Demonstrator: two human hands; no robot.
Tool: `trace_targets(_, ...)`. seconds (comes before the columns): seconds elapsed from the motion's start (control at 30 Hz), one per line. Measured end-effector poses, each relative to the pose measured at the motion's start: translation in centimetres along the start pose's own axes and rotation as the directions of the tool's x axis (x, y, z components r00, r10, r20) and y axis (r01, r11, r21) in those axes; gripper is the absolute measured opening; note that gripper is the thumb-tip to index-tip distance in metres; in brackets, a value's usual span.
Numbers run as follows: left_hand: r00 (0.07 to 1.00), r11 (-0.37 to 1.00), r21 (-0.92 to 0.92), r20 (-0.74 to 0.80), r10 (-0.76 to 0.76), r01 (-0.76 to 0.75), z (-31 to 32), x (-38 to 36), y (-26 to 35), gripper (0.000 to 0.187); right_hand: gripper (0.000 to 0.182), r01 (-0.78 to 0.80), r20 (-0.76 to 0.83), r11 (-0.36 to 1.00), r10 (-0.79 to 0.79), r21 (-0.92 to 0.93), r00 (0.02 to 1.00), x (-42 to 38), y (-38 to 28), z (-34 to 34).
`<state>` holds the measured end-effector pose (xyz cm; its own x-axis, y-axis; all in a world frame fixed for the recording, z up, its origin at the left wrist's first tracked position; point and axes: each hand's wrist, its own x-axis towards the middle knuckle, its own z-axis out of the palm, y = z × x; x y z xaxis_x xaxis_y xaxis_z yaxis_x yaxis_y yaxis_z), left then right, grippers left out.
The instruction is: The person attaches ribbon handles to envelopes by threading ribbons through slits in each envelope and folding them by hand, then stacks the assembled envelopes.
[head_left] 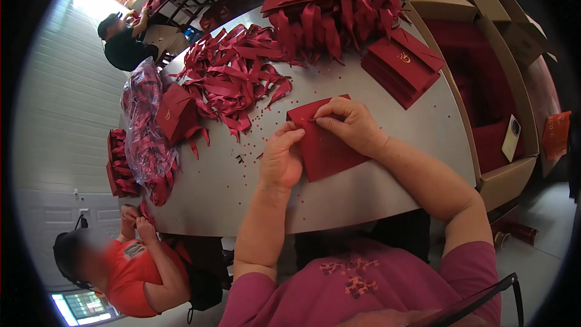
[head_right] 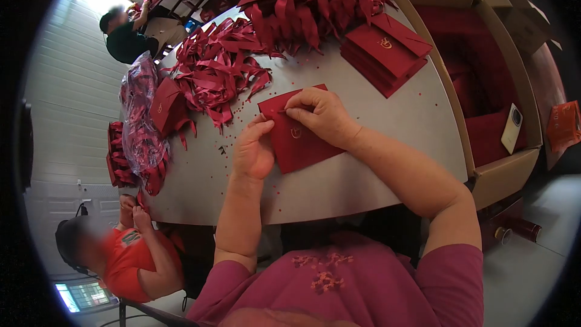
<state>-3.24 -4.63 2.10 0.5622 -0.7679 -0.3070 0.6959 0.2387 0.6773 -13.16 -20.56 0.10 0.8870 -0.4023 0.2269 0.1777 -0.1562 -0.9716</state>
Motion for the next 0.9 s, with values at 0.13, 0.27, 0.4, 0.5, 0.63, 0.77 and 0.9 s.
trace_targets(0.13, 0.984, 0.983, 0.118, -0.097, 0.151, -0.139, -0.1, 0.4, -1.3, 0.012, 0.007, 0.067, 0.001, 0.997, -0.067, -0.028, 0.998, -0.3, 0.5, 0.3)
trace_targets(0.27, 0.974, 0.988, 0.05, -0.171, 0.15, -0.143, -0.2, 0.9, -1.3, 0.009, 0.008, 0.192, 0.087, 0.968, -0.18, -0.164, 0.98, -0.6, -0.4, 0.7)
trace_targets(0.4, 0.97, 0.982, -0.023, -0.168, 0.179, -0.185, 0.5, 0.1, -0.7, 0.008, 0.009, 0.255, 0.073, 0.923, -0.244, -0.289, 0.967, -0.6, -0.5, 1.3)
trace_targets(0.5, 0.95, 0.961, 0.118, -0.161, 0.267, -0.251, -0.2, 0.0, -1.2, 0.011, 0.009, 0.287, 0.017, 0.898, -0.299, -0.334, 0.954, -0.4, -0.5, 1.8)
trace_targets(0.63, 0.927, 0.899, 0.344, -0.156, 0.34, -0.272, 0.2, -0.2, -1.6, 0.014, 0.009, 0.263, -0.026, 0.888, -0.294, -0.376, 0.955, -0.5, -0.9, 1.8)
trace_targets(0.77, 0.89, 0.765, 0.588, -0.161, 0.427, -0.261, 0.1, -0.3, -1.9, 0.014, 0.01, 0.329, 0.064, 0.795, -0.346, -0.51, 0.936, -0.7, -1.2, 1.7)
trace_targets(0.9, 0.861, 0.583, 0.772, -0.093, 0.5, -0.255, 1.0, -0.6, -2.2, 0.015, 0.011, 0.353, 0.229, 0.577, -0.278, -0.736, 0.933, -1.4, -2.6, 1.9)
